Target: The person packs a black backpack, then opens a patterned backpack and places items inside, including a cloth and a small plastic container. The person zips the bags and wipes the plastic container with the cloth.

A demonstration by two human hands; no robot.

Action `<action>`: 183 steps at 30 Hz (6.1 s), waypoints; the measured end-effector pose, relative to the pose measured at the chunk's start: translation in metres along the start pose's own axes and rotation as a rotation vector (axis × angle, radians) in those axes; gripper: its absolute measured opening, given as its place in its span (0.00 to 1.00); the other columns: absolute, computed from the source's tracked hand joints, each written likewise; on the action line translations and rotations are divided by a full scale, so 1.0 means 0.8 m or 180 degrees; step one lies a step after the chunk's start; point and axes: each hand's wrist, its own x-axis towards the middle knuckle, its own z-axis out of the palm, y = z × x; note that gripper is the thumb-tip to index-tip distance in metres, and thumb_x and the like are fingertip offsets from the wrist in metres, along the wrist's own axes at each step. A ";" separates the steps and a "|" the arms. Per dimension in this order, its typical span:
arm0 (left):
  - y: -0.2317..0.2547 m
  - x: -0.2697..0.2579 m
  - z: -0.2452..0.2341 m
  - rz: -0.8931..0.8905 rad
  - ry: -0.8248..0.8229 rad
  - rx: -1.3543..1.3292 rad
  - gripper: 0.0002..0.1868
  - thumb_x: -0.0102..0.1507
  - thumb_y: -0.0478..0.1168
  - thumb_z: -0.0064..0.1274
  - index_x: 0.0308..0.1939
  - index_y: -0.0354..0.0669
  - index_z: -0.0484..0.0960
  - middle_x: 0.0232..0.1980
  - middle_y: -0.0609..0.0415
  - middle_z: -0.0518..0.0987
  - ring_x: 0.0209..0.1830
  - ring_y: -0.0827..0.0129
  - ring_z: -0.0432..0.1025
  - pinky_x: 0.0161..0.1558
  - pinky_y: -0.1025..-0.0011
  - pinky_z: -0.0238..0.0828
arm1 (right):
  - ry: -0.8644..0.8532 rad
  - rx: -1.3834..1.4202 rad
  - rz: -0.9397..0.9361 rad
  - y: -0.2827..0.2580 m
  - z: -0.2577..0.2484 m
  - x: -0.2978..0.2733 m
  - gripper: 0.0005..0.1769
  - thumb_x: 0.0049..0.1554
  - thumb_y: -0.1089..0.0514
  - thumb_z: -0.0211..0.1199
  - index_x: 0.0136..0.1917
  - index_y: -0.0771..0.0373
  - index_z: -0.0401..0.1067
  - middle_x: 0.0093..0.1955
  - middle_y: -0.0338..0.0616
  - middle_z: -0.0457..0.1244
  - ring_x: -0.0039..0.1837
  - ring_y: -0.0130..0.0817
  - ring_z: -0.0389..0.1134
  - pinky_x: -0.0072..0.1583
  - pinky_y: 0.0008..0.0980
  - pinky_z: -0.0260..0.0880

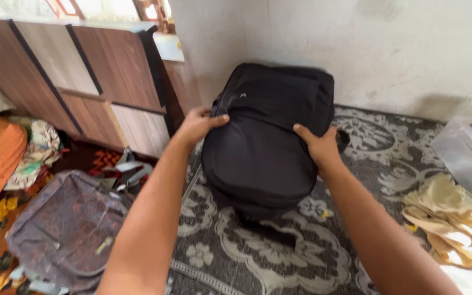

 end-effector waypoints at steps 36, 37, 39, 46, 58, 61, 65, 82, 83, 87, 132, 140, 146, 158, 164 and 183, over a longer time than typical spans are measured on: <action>0.038 -0.298 0.236 0.2947 -0.0423 0.2174 0.09 0.62 0.38 0.58 0.46 0.42 0.85 0.44 0.52 0.79 0.46 0.57 0.75 0.50 0.60 0.72 | -0.0542 -0.2219 -0.1929 0.012 -0.188 -0.183 0.19 0.56 0.52 0.65 0.60 0.58 0.76 0.59 0.50 0.70 0.59 0.41 0.73 0.54 0.40 0.75; 0.035 -0.300 0.248 0.2809 -0.0371 0.2326 0.08 0.61 0.38 0.58 0.43 0.41 0.84 0.44 0.50 0.79 0.46 0.56 0.75 0.48 0.60 0.73 | -0.0560 -0.2252 -0.1937 0.013 -0.200 -0.193 0.19 0.57 0.52 0.65 0.60 0.59 0.76 0.59 0.50 0.70 0.58 0.42 0.73 0.54 0.39 0.74; 0.029 -0.299 0.271 0.2530 -0.0268 0.2630 0.05 0.60 0.37 0.58 0.38 0.39 0.84 0.44 0.46 0.79 0.47 0.54 0.76 0.44 0.59 0.74 | -0.0596 -0.2310 -0.1948 0.015 -0.222 -0.211 0.18 0.57 0.52 0.65 0.59 0.59 0.76 0.59 0.50 0.70 0.57 0.44 0.73 0.55 0.39 0.74; 0.016 -0.282 0.306 0.1988 -0.0269 0.3102 0.10 0.59 0.29 0.53 0.45 0.35 0.79 0.49 0.43 0.78 0.53 0.51 0.76 0.50 0.59 0.77 | -0.0071 -0.2708 -0.1999 0.032 -0.275 -0.238 0.19 0.57 0.52 0.65 0.59 0.60 0.76 0.60 0.53 0.69 0.58 0.53 0.71 0.59 0.46 0.70; 0.057 -0.234 0.334 0.2317 0.0027 0.2487 0.10 0.61 0.31 0.53 0.46 0.42 0.78 0.48 0.45 0.76 0.49 0.48 0.75 0.49 0.55 0.73 | 0.0977 -0.4007 -0.0592 0.055 -0.324 -0.216 0.54 0.50 0.37 0.67 0.82 0.46 0.45 0.82 0.60 0.40 0.82 0.60 0.41 0.74 0.51 0.42; 0.096 -0.193 0.337 0.2613 0.0481 0.2430 0.10 0.66 0.29 0.51 0.50 0.41 0.80 0.55 0.45 0.76 0.59 0.50 0.73 0.59 0.60 0.74 | 0.0806 -0.3899 -0.0504 0.057 -0.326 -0.213 0.50 0.54 0.39 0.62 0.82 0.45 0.42 0.82 0.56 0.42 0.82 0.55 0.39 0.77 0.50 0.40; 0.121 -0.164 0.346 0.2833 0.1134 0.2323 0.31 0.53 0.25 0.54 0.63 0.24 0.72 0.71 0.23 0.61 0.70 0.36 0.60 0.63 0.59 0.67 | 0.0849 -0.4007 -0.0433 0.053 -0.329 -0.213 0.41 0.59 0.46 0.57 0.82 0.40 0.46 0.80 0.52 0.48 0.78 0.51 0.50 0.74 0.49 0.52; 0.100 -0.274 0.426 0.1008 -0.1640 -0.0806 0.26 0.61 0.37 0.55 0.64 0.40 0.72 0.50 0.46 0.79 0.41 0.64 0.75 0.43 0.61 0.78 | 0.0138 -0.0570 -0.1934 0.054 -0.321 -0.221 0.22 0.65 0.60 0.58 0.72 0.61 0.64 0.62 0.54 0.66 0.62 0.42 0.68 0.58 0.37 0.68; 0.099 -0.270 0.422 0.1162 -0.1293 -0.0535 0.23 0.62 0.37 0.56 0.61 0.39 0.73 0.50 0.47 0.78 0.43 0.63 0.75 0.45 0.61 0.78 | 0.0311 -0.1011 -0.2259 0.052 -0.320 -0.224 0.24 0.65 0.59 0.61 0.72 0.62 0.63 0.66 0.57 0.64 0.67 0.46 0.65 0.63 0.42 0.65; 0.090 -0.247 0.399 0.1972 0.0295 0.0189 0.21 0.62 0.35 0.59 0.56 0.33 0.73 0.53 0.43 0.73 0.50 0.56 0.74 0.52 0.60 0.74 | 0.0627 -0.1684 -0.2437 0.043 -0.315 -0.229 0.33 0.57 0.53 0.65 0.73 0.61 0.60 0.69 0.58 0.59 0.68 0.50 0.63 0.64 0.47 0.66; 0.105 -0.327 0.447 0.0472 -0.1442 0.1862 0.08 0.67 0.44 0.53 0.46 0.48 0.84 0.49 0.56 0.78 0.48 0.63 0.76 0.54 0.62 0.73 | 0.1434 -0.2784 -0.1492 0.038 -0.339 -0.243 0.26 0.57 0.63 0.61 0.69 0.60 0.69 0.61 0.62 0.64 0.48 0.55 0.71 0.58 0.51 0.70; 0.104 -0.257 0.413 0.3191 -0.0234 0.1526 0.13 0.62 0.28 0.47 0.41 0.40 0.87 0.42 0.42 0.80 0.45 0.51 0.76 0.50 0.58 0.74 | 0.1579 -0.2760 -0.1883 0.044 -0.338 -0.239 0.23 0.54 0.64 0.62 0.64 0.62 0.71 0.66 0.60 0.62 0.55 0.57 0.69 0.61 0.48 0.67; 0.125 -0.145 0.293 0.3305 0.1567 0.2073 0.23 0.60 0.25 0.48 0.60 0.30 0.80 0.70 0.32 0.71 0.72 0.40 0.61 0.72 0.56 0.56 | 0.1414 -0.2694 -0.1384 0.041 -0.336 -0.239 0.25 0.58 0.61 0.61 0.69 0.57 0.69 0.49 0.61 0.67 0.47 0.52 0.72 0.57 0.48 0.70; 0.067 -0.165 0.189 0.2365 0.1172 0.2490 0.18 0.61 0.29 0.47 0.53 0.40 0.85 0.64 0.48 0.78 0.72 0.54 0.66 0.76 0.52 0.54 | 0.1436 -0.2827 -0.2117 0.051 -0.319 -0.236 0.23 0.56 0.62 0.62 0.65 0.60 0.70 0.70 0.58 0.60 0.67 0.58 0.63 0.66 0.52 0.65; 0.049 -0.199 0.204 0.2207 0.0414 0.3211 0.28 0.68 0.49 0.39 0.67 0.35 0.71 0.74 0.41 0.65 0.76 0.53 0.56 0.74 0.50 0.44 | 0.1128 -0.2832 -0.2453 0.038 -0.258 -0.233 0.23 0.57 0.59 0.62 0.66 0.59 0.70 0.75 0.58 0.57 0.74 0.59 0.59 0.70 0.55 0.60; 0.041 -0.305 0.105 0.2805 0.0818 0.2181 0.33 0.68 0.49 0.50 0.73 0.35 0.66 0.80 0.30 0.55 0.79 0.42 0.53 0.76 0.45 0.44 | 0.0097 -0.2482 -0.2714 -0.033 -0.022 -0.291 0.31 0.62 0.48 0.60 0.74 0.64 0.63 0.79 0.61 0.50 0.78 0.61 0.49 0.73 0.55 0.52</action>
